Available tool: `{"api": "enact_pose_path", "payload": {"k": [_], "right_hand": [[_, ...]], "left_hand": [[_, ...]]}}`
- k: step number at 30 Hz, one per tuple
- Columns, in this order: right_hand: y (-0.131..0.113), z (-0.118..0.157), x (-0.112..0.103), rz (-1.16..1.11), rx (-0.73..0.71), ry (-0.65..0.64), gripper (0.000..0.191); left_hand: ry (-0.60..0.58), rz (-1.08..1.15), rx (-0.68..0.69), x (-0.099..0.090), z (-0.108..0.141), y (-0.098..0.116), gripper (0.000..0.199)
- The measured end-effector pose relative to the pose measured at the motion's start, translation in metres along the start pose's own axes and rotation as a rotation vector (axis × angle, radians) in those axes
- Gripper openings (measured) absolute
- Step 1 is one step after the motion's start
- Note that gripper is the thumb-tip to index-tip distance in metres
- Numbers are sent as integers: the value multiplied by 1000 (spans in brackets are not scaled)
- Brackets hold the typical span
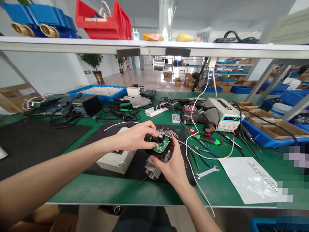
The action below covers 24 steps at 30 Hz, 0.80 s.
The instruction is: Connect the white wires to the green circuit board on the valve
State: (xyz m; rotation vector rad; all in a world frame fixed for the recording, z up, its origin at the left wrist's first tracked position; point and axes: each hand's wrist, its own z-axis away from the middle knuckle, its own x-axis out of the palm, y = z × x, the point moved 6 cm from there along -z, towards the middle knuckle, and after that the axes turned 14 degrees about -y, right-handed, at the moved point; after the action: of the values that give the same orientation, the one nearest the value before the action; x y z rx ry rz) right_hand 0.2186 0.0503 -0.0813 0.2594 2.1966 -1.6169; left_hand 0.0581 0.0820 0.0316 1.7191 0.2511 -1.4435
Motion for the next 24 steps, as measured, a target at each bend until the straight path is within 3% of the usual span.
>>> {"api": "enact_pose_path", "payload": {"k": [5, 24], "right_hand": [[5, 2, -1, -88, -45, 17, 93], [10, -5, -3, -209, -108, -73, 93]], "left_hand": [[24, 23, 36, 3, 2, 4, 15], [100, -1, 48, 8, 3, 0, 17]]}}
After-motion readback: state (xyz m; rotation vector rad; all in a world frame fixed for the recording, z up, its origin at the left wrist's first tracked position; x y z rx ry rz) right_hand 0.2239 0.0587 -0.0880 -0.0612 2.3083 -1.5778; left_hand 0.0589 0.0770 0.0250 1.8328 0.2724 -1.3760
